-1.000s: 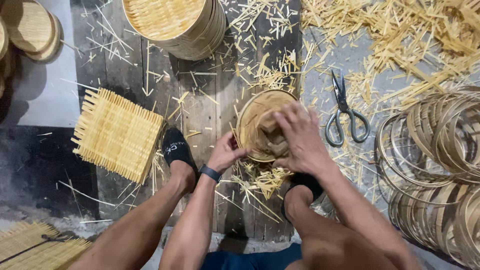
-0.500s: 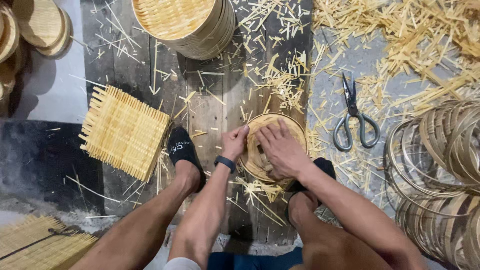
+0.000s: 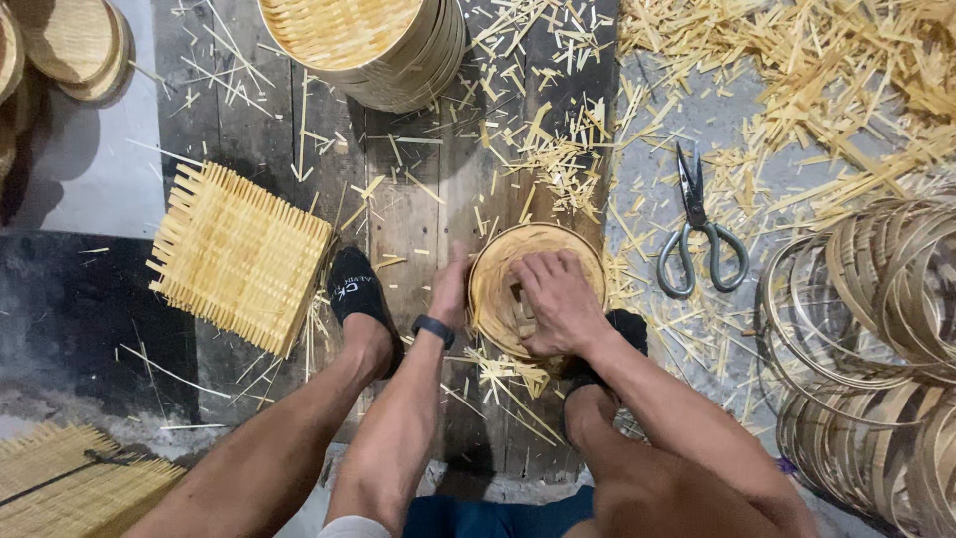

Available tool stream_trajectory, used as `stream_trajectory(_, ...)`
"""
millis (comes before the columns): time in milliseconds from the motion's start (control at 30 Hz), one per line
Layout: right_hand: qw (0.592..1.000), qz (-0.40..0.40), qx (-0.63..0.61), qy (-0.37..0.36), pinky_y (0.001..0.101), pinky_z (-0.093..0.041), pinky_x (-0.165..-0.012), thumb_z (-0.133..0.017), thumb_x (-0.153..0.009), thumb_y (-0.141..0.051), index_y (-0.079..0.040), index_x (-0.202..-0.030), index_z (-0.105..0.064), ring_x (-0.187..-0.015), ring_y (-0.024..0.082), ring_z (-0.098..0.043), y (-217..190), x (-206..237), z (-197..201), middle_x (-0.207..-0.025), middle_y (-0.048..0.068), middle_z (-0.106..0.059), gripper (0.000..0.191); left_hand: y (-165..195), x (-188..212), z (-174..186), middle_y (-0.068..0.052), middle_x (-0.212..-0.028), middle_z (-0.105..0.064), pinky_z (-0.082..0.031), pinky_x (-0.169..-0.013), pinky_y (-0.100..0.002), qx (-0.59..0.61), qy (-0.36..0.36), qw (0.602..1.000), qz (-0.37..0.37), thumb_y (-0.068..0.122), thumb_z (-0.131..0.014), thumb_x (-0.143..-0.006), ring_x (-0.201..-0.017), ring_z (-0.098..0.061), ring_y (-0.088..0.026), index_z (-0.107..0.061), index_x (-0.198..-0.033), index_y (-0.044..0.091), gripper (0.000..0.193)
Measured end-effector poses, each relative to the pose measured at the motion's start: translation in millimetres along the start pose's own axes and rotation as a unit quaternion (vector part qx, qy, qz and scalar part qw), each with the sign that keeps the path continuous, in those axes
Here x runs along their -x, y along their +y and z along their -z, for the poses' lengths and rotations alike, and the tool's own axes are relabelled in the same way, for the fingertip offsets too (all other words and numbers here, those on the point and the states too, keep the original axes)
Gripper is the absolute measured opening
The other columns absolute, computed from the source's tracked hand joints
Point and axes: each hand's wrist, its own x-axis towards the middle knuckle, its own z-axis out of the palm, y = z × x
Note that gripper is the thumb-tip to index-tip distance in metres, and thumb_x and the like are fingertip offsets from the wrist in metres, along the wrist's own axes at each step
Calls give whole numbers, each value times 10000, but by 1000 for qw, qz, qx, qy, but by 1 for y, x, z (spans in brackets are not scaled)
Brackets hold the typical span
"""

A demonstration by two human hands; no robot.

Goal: The person sits on the floor of a bamboo workshop and assembles bamboo steamer baskets. They trim bamboo strips with scissors, fit woven bamboo mats into round rims, press a wooden block into the rim to seat the mat, and place finished baskets onto a stack.

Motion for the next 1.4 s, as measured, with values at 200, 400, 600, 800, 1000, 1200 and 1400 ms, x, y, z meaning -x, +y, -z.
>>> stream_trajectory(200, 999, -9, -8, 31, 502, -337, -1041, -911, -366, -385, 1, -1305, -519, -1193, 358, -529, 7, 4, -7, -1251, 183, -579, 1089, -16, 14, -16, -81, -943, -750, -540, -815, -348, 246, 17, 968, 37, 510, -531, -984, -869, -666, -176, -724, -959, 44, 505)
stream_trajectory(400, 998, 12, -30, 59, 506, -337, -1034, -898, -376, -351, 9, -1291, -525, -1184, 360, -534, 10, 9, -9, -1244, 193, -580, 1051, -12, 17, -22, -164, -771, -586, -458, -648, -413, 51, 80, 995, 19, 526, -551, -1121, -713, -498, -214, -632, -802, -97, 704)
stream_trajectory(600, 989, 36, -86, 118, 484, -396, -1003, -912, -459, -374, -32, -1263, -540, -1150, 342, -572, 9, 12, 10, -1203, 152, -598, 950, -15, 5, -10, -69, -842, -730, -528, -710, -320, 167, 5, 982, 83, 479, -576, -1003, -756, -633, -156, -738, -935, -22, 530)
stream_trajectory(800, 920, -79, -248, 293, 409, -508, -1035, -915, -654, -501, -88, -1333, -486, -1137, 255, -598, 39, 51, 47, -1226, 102, -551, 903, -18, -27, 14, -11, -966, -725, -513, -790, -284, 117, 6, 992, -55, 410, -653, -1004, -872, -622, -103, -749, -1097, -6, 437)
stream_trajectory(1000, 856, -401, 6, 325, 521, -325, -1150, -975, -642, -505, -29, -1447, -396, -1313, 323, -432, 119, 89, 56, -1373, 189, -462, 1100, 48, 26, 1, -127, -1183, -715, -470, -991, -403, -142, 212, 928, -273, 342, -639, -1005, -1092, -629, -238, -693, -1294, 3, 449)
stream_trajectory(1200, 886, -444, 64, 114, 520, -218, -1210, -931, -582, -520, -30, -1407, -410, -1314, 372, -392, 157, 99, -3, -1332, 191, -440, 1092, 57, 122, -70, -329, -1414, -548, -256, -1165, -567, -406, -91, 785, -459, 226, -754, -765, -1395, -398, -449, -613, -1269, -88, 610)
stream_trajectory(1400, 879, -436, 92, 167, 535, -194, -1179, -916, -580, -586, 22, -1442, -391, -1329, 401, -363, 161, 105, -30, -1376, 236, -432, 1178, 14, 99, -47, -139, -1535, -562, -297, -1271, -472, -473, -84, 735, -478, 8, -649, -821, -1493, -441, -299, -625, -1376, 86, 561)
